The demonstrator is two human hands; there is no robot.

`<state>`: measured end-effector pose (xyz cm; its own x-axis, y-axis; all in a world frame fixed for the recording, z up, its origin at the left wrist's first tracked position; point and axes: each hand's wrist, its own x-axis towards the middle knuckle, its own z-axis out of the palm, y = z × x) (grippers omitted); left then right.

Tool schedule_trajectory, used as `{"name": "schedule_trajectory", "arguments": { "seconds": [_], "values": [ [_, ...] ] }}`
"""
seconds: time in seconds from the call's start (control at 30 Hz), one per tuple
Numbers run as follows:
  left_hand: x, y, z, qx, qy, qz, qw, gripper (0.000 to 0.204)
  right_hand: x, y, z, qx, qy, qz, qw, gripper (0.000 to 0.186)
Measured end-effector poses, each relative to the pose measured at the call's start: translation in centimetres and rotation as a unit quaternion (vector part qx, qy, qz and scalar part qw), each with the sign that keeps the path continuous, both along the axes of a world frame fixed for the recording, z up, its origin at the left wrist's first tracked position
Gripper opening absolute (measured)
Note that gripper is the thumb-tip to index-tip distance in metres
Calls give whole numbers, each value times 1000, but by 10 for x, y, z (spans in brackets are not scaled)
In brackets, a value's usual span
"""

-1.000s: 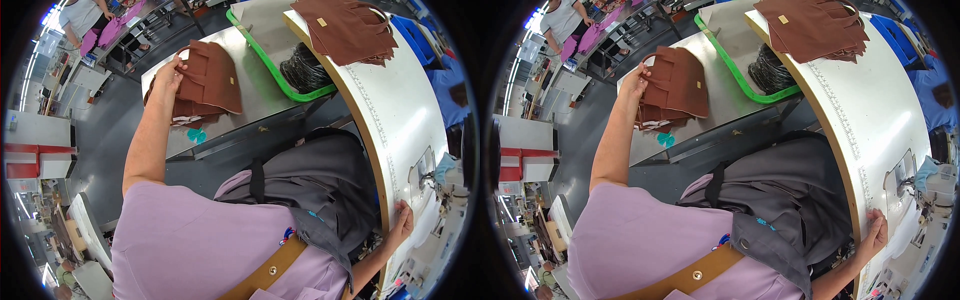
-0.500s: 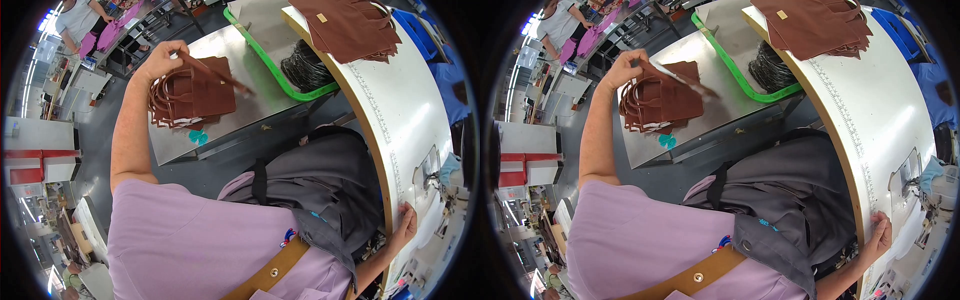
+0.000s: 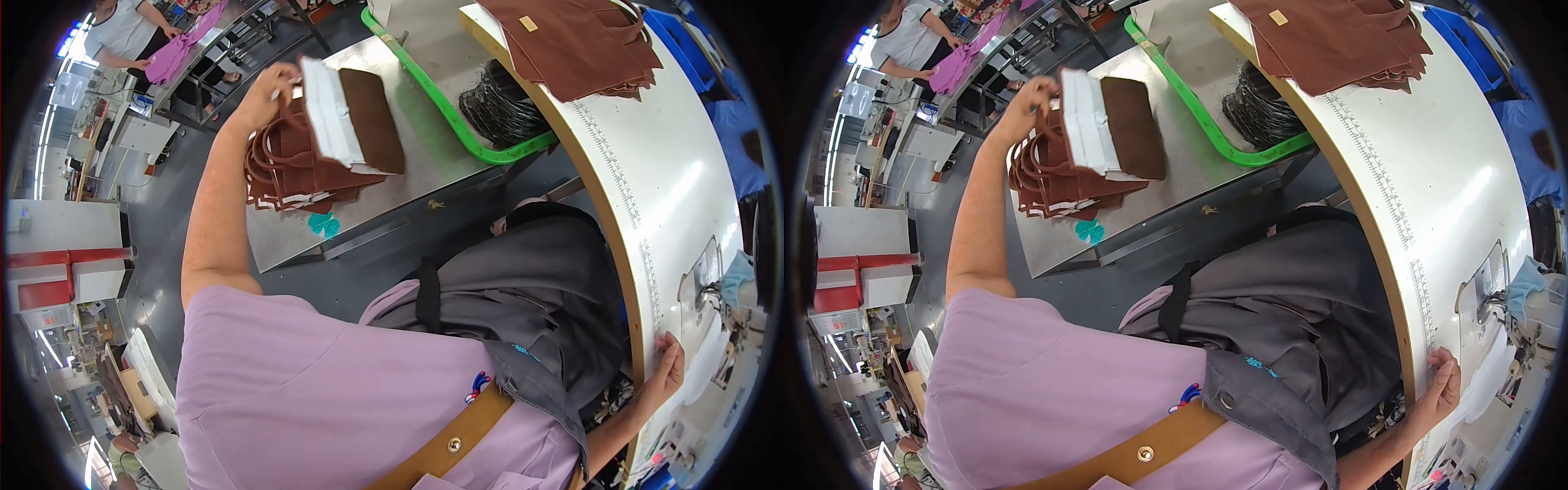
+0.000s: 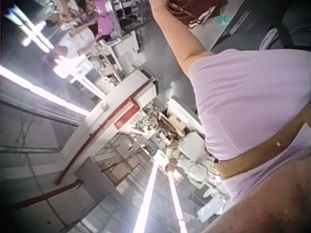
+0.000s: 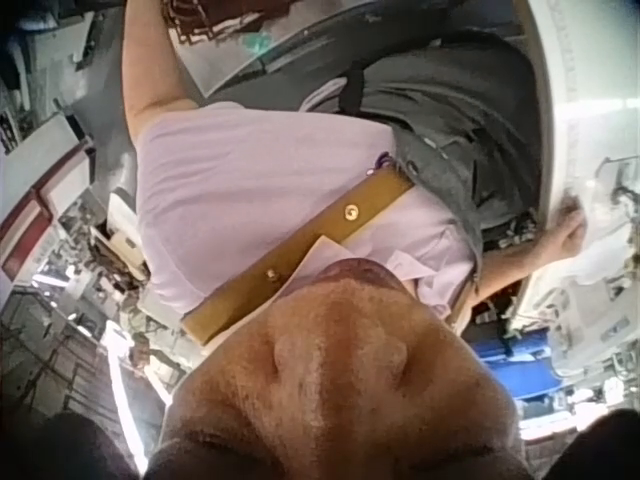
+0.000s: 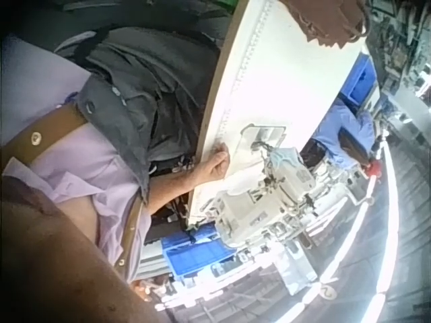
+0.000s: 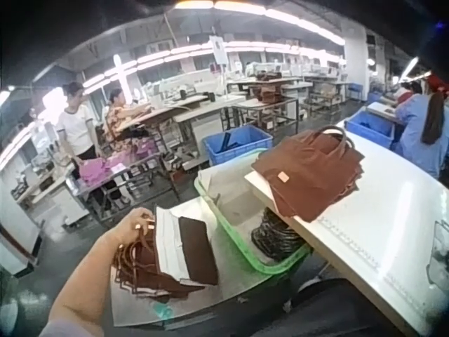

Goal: Sewing pieces of leather handbags together using a sewing machine.

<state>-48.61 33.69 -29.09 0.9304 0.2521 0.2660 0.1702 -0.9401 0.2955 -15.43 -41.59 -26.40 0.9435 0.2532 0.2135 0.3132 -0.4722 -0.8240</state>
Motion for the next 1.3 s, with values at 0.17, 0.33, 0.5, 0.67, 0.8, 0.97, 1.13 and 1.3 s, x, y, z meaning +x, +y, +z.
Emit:
{"name": "schedule_trajectory", "arguments": {
  "seconds": [0.17, 0.33, 0.5, 0.67, 0.8, 0.97, 1.13, 1.3],
  "values": [
    [-88, -11, -37, 215, 146, 287, 922, 30, 2, 0, 1, 1, 10, 3, 1000, 34],
    [-17, -19, -19, 190, 10, 389, 901, 27, -2, 11, 13, -17, 2, -20, 1000, 31],
    [161, -84, 34, 86, -198, 67, 974, 20, 0, 59, 18, -20, 3, 113, 993, 20],
    [333, -160, 84, 58, -260, -147, 952, 23, 0, 113, 37, -87, -137, 176, 971, 8],
    [446, -195, 87, 68, -268, -138, 951, 44, 7, 139, 41, -147, -226, 223, 937, 21],
    [502, -208, 93, 93, -181, -126, 971, 56, 23, 165, 45, -174, -260, 242, 919, 26],
    [515, -201, 78, -86, -267, -96, 955, 46, 63, 218, 50, -164, -297, 265, 903, 37],
    [504, -208, 80, -503, -281, -157, 802, 25, 114, 302, 40, -184, -378, 205, 884, 40]
  ]
}}
